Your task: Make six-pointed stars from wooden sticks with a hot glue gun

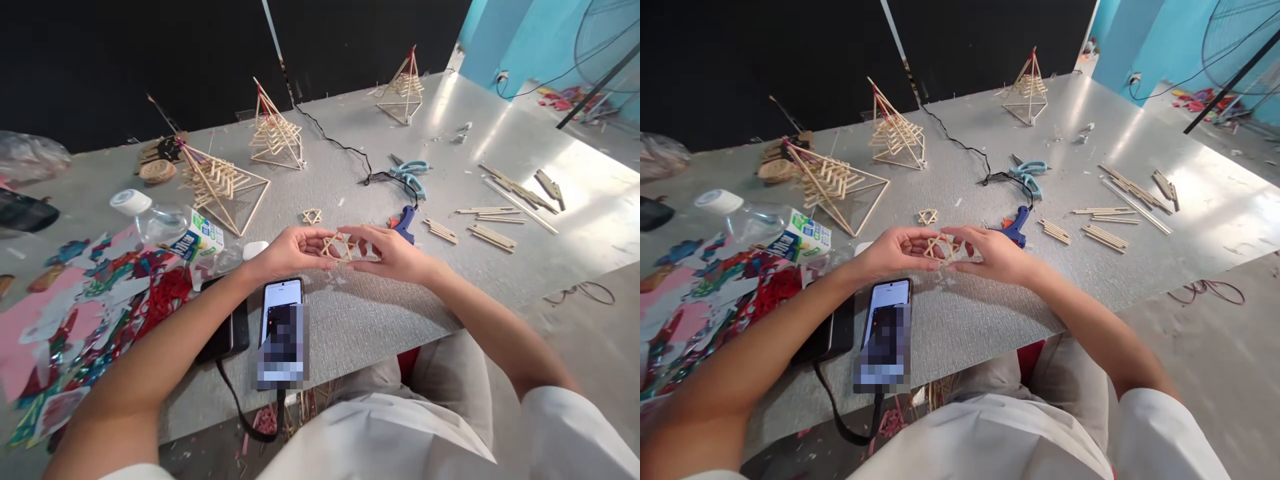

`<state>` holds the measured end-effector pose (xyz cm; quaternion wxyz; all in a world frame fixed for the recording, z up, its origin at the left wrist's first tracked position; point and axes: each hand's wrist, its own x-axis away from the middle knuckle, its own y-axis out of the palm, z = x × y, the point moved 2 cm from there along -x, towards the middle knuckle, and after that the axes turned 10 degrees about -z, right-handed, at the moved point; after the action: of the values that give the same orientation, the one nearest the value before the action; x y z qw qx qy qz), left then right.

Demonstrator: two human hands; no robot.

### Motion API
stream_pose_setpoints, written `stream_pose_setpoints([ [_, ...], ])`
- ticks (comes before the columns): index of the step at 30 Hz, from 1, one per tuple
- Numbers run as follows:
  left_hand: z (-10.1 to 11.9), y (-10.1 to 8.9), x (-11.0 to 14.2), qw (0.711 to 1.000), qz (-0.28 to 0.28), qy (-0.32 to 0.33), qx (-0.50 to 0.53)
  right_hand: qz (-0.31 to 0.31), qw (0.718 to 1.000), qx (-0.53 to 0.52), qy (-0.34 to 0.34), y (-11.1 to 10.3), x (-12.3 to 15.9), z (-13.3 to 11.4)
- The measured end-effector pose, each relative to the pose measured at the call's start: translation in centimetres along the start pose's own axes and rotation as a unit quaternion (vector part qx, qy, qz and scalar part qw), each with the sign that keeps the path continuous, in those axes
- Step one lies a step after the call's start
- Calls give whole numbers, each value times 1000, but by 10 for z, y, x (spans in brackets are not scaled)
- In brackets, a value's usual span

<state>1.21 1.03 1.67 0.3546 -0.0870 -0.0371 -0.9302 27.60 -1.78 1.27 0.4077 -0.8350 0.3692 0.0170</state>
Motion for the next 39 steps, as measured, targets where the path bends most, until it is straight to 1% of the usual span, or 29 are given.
stream_pose_setpoints([
  [4, 3, 4, 4, 999, -45, 25, 2, 12, 999, -47, -11, 4, 2, 6],
  [7, 6, 8, 7, 997, -71, 18, -2, 6, 998, -69, -10, 5, 5, 4],
  [9, 6, 9, 8, 997, -72, 3, -9, 4, 998, -68, -11, 6, 5, 1],
  [12, 5, 9, 6, 997, -68, -20, 1, -8, 999, -41, -17, 8, 5, -3],
  [16, 1, 5, -1, 998, -60, -23, 3, -14, 1000, 0, 25, 12, 5, -7],
  [18, -1, 3, -4, 998, -52, -20, 4, -20, 999, 0, 40, 13, 6, -9],
  [21, -5, 3, -6, 998, -56, -25, 20, -28, 998, -29, 42, 16, 4, -11],
  [23, -7, 3, -7, 997, -56, -29, 33, -13, 998, -48, 48, 18, 2, -11],
  [26, -7, 3, -6, 996, -63, -40, 58, 28, 994, -81, 68, 22, 0, -10],
  [29, -2, 2, -4, 989, -100, -32, 105, 60, 982, -150, 99, 24, -1, -7],
  [31, 3, 2, -3, 982, -134, -12, 135, 78, 968, -201, 129, 26, -2, -5],
  [33, 5, 2, -2, 976, -156, 2, 151, 91, 953, -246, 154, 27, -2, -4],
  [36, 6, 4, -2, 976, -159, 0, 149, 101, 937, -289, 167, 27, -3, -6],
  [38, 6, 5, -2, 978, -152, 7, 143, 106, 937, -293, 156, 25, -3, -10],
  [39, 6, 5, -1, 979, -147, 17, 142, 109, 942, -282, 145, 24, -2, -12],
])
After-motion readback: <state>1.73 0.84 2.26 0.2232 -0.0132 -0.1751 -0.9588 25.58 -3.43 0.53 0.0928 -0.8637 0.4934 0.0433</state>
